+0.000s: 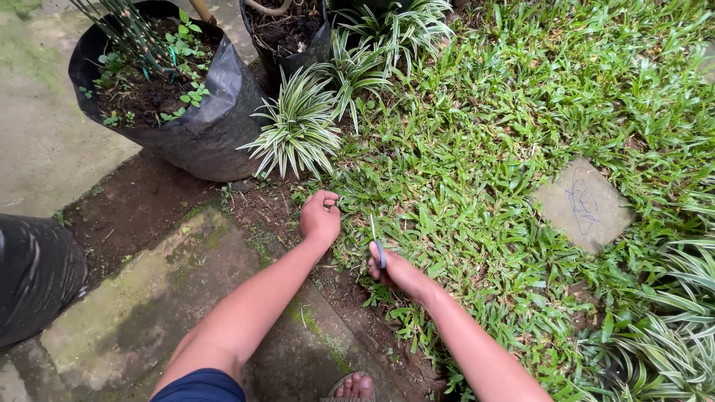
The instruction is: The person uses scissors to trim grass and weeds along the edge of a garden bed. They repeatedly cut small sections of grass near the border, holding the grass with one hand while cutting with the other. The trimmed grass remains on the ground.
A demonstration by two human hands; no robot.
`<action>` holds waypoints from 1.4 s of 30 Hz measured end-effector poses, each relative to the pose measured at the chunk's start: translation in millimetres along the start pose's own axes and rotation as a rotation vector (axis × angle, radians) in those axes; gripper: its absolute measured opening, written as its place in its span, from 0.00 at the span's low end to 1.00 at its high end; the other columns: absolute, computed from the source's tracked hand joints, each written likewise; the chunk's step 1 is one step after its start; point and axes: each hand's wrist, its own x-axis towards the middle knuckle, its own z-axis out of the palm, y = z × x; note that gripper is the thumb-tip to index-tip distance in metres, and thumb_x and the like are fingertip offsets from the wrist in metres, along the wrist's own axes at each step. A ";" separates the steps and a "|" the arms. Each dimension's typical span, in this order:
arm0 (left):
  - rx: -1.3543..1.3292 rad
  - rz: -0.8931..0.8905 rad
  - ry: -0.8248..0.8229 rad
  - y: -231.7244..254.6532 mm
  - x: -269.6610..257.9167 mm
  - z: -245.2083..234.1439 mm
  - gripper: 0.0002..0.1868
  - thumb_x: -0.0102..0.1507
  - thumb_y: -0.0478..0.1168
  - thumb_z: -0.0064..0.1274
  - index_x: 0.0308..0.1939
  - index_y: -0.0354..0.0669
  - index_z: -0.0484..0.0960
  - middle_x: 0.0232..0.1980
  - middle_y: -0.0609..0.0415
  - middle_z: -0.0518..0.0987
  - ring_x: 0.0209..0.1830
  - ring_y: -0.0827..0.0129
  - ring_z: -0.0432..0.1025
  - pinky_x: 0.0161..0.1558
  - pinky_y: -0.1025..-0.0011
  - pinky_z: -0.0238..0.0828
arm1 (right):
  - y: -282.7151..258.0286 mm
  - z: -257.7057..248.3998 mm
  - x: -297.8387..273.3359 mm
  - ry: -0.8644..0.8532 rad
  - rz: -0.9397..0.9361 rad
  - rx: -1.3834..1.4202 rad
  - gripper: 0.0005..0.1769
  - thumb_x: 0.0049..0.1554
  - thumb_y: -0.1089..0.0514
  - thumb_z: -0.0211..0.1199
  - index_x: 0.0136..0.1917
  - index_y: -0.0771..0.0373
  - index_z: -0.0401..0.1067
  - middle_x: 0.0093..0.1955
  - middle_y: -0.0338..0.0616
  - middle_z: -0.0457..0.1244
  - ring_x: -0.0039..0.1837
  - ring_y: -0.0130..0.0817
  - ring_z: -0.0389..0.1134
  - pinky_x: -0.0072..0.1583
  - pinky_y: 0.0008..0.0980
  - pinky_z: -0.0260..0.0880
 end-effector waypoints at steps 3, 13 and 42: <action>0.001 -0.002 0.011 4.9 -5.7 -7.0 0.12 0.59 0.35 0.54 0.44 0.58 0.82 0.43 0.64 0.77 0.44 0.70 0.75 0.50 0.69 0.71 | -10.3 12.8 -3.7 -0.074 0.081 0.247 0.35 0.64 0.25 0.39 0.48 0.56 0.68 0.32 0.30 0.58 0.31 0.21 0.55 0.34 0.22 0.51; 0.013 0.137 -0.010 14.7 -25.1 -15.6 0.12 0.59 0.32 0.55 0.44 0.52 0.82 0.43 0.59 0.77 0.45 0.67 0.74 0.51 0.67 0.71 | -4.7 15.6 32.9 -0.016 0.048 0.333 0.37 0.63 0.23 0.43 0.43 0.58 0.68 0.25 0.34 0.56 0.22 0.20 0.47 0.24 0.18 0.44; 0.018 0.216 -0.010 16.9 -25.9 -9.9 0.14 0.57 0.30 0.54 0.43 0.54 0.82 0.42 0.61 0.76 0.45 0.68 0.73 0.53 0.67 0.71 | -13.5 8.4 32.2 -0.031 0.067 0.383 0.33 0.64 0.25 0.46 0.47 0.58 0.66 0.29 0.33 0.58 0.21 0.17 0.48 0.25 0.20 0.43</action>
